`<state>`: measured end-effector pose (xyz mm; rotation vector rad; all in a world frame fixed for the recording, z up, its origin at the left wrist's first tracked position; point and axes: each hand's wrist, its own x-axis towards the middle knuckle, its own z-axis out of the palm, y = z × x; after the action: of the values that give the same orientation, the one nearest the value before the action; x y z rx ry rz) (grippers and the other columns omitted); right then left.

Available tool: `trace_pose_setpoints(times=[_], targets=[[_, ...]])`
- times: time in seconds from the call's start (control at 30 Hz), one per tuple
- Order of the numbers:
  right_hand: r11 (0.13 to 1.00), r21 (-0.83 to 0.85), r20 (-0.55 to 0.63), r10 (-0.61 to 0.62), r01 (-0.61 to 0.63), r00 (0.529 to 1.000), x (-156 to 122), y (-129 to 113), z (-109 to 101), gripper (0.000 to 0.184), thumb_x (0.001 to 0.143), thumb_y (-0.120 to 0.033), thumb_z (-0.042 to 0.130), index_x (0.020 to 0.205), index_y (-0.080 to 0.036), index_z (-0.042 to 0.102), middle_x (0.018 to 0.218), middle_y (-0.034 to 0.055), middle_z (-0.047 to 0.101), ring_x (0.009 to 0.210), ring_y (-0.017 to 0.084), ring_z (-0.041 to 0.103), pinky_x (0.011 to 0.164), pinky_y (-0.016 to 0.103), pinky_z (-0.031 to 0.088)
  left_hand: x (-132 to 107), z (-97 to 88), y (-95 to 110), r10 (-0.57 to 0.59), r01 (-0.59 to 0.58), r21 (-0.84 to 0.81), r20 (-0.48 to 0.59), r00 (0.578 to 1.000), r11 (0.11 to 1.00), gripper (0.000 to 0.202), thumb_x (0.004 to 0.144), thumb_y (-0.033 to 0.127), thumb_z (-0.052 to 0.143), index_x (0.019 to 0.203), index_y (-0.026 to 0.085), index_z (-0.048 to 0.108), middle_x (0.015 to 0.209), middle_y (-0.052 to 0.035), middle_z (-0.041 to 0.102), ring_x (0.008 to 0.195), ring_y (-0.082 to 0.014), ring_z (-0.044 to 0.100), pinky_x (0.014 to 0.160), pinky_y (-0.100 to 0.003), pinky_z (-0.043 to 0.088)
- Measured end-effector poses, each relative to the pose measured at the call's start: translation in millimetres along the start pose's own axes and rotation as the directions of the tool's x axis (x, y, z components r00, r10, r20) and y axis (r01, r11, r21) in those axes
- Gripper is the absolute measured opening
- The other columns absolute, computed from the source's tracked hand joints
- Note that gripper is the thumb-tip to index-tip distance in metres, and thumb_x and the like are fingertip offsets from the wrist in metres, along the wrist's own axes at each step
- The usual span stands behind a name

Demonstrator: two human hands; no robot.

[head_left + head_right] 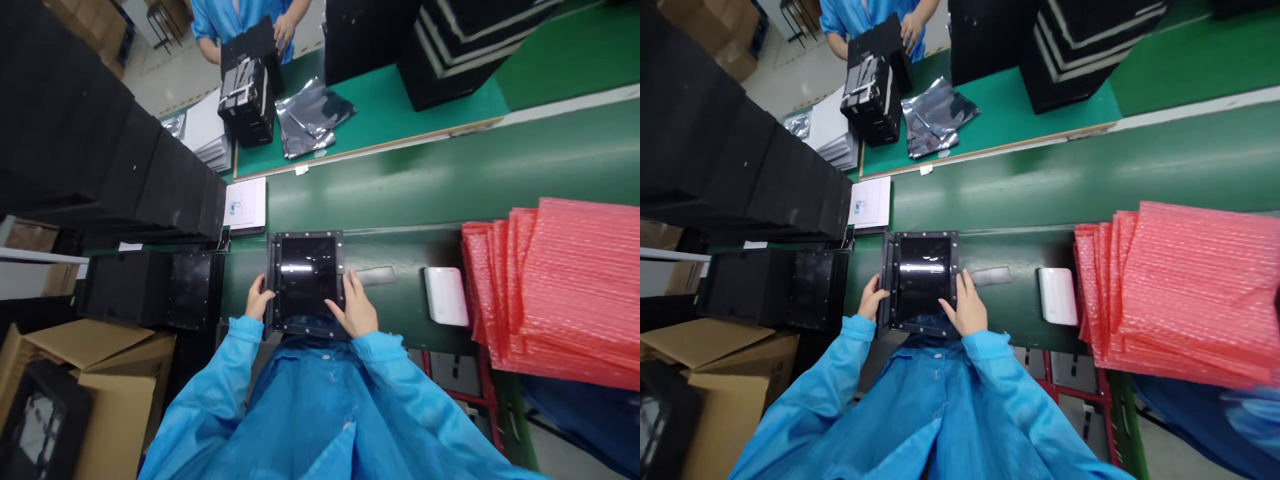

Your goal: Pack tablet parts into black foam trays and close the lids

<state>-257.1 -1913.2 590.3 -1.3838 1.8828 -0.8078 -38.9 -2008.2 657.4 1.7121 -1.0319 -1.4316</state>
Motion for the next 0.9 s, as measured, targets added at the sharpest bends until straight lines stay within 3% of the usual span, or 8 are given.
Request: trace_pose_setpoints(times=[0.1, 0.2, 0.27, 0.33, 0.43, 0.57, 0.77, 0.9], targets=[[0.992, -0.124, 0.036, -0.004, 0.008, 0.999, -11.8, -22.1, -7.6, 0.052, 0.084, -0.046, 0.051, 0.131, -0.025, 0.055, 0.147, 0.0109, 0.039, 0.091, 0.030, 0.066, 0.076, 0.044, 0.055, 1.8, 5.1, -8.5, 0.017, -0.017, -0.046, 0.003, 1.000, 0.999, 0.054, 0.053, 0.014, 0.060, 0.107, 0.017, 0.061, 0.108, -0.0063, 0.067, 0.107, -0.0246, 0.060, 0.099, -0.037, 0.043], [0.970, 0.186, 0.005, 0.158, -0.156, 0.987, -5.0, -33.6, -13.0, 0.061, 0.073, -0.057, 0.061, 0.124, -0.024, 0.059, 0.131, 0.0134, 0.056, 0.069, 0.023, 0.064, 0.056, 0.037, 0.053, 4.8, 6.9, -16.9, 0.033, -0.028, -0.097, 0.052, 0.998, 0.995, 0.057, 0.055, 0.011, 0.058, 0.112, 0.017, 0.059, 0.113, -0.0074, 0.066, 0.110, -0.0244, 0.060, 0.102, -0.038, 0.042], [0.849, 0.457, 0.045, 0.276, -0.266, 0.960, 10.4, -38.5, -19.7, 0.063, 0.073, -0.067, 0.054, 0.116, -0.022, 0.062, 0.105, 0.0112, 0.067, 0.058, 0.019, 0.059, 0.048, 0.033, 0.048, 9.8, 0.6, -18.7, 0.056, -0.039, -0.129, 0.128, 0.990, 0.991, 0.060, 0.056, 0.009, 0.058, 0.115, 0.016, 0.057, 0.117, -0.0089, 0.065, 0.113, -0.0250, 0.058, 0.103, -0.038, 0.042], [0.774, 0.547, 0.121, 0.304, -0.319, 0.945, 28.4, -47.0, -26.3, 0.064, 0.075, -0.074, 0.042, 0.101, -0.021, 0.068, 0.081, 0.0087, 0.068, 0.052, 0.018, 0.056, 0.046, 0.032, 0.046, 17.0, -14.1, -17.1, 0.077, -0.052, -0.118, 0.218, 0.973, 0.992, 0.061, 0.058, 0.009, 0.057, 0.119, 0.015, 0.055, 0.121, -0.0111, 0.063, 0.115, -0.0261, 0.057, 0.104, -0.040, 0.041], [0.873, 0.388, 0.111, 0.273, -0.295, 0.956, 46.8, -69.8, -30.0, 0.058, 0.069, -0.075, 0.050, 0.078, -0.021, 0.069, 0.068, 0.0082, 0.067, 0.064, 0.026, 0.061, 0.057, 0.038, 0.051, 26.9, -45.7, -11.8, 0.136, -0.152, 0.067, 0.194, 0.971, 0.986, 0.065, 0.061, 0.009, 0.058, 0.126, 0.012, 0.052, 0.132, -0.0165, 0.055, 0.127, -0.0300, 0.048, 0.112, -0.046, 0.031], [0.964, 0.176, 0.067, 0.190, -0.199, 0.979, 44.0, -103.2, -27.8, 0.051, 0.061, -0.070, 0.065, 0.076, -0.022, 0.071, 0.081, 0.0094, 0.072, 0.090, 0.035, 0.063, 0.083, 0.047, 0.049, 24.4, -74.2, -7.2, 0.267, -0.272, 0.230, 0.053, 0.962, 0.934, 0.080, 0.064, 0.019, 0.069, 0.138, 0.011, 0.041, 0.150, -0.0195, 0.034, 0.143, -0.0322, 0.021, 0.119, -0.049, 0.010], [0.820, 0.524, 0.358, 0.034, -0.230, 0.933, 21.5, -107.0, -21.4, 0.089, 0.054, -0.087, 0.050, 0.111, -0.021, 0.067, 0.114, 0.0150, 0.066, 0.106, 0.037, 0.061, 0.087, 0.049, 0.048, -5.0, -72.3, -4.2, 0.044, 0.098, -0.290, 0.448, 0.893, 0.952, 0.064, 0.061, 0.053, 0.076, 0.109, 0.013, 0.064, 0.107, -0.0130, 0.068, 0.106, -0.0312, 0.061, 0.096, -0.046, 0.045], [0.697, 0.647, 0.483, -0.060, -0.309, 0.874, 25.4, -75.3, -25.1, 0.074, 0.056, -0.078, 0.058, 0.109, -0.028, 0.068, 0.122, 0.0150, 0.063, 0.111, 0.038, 0.058, 0.091, 0.053, 0.046, -28.2, -87.3, 9.1, 0.055, 0.036, -0.432, 0.198, 0.979, 0.901, 0.059, 0.051, 0.054, 0.082, 0.092, 0.013, 0.069, 0.085, -0.0067, 0.070, 0.085, -0.0255, 0.065, 0.086, -0.041, 0.050]])
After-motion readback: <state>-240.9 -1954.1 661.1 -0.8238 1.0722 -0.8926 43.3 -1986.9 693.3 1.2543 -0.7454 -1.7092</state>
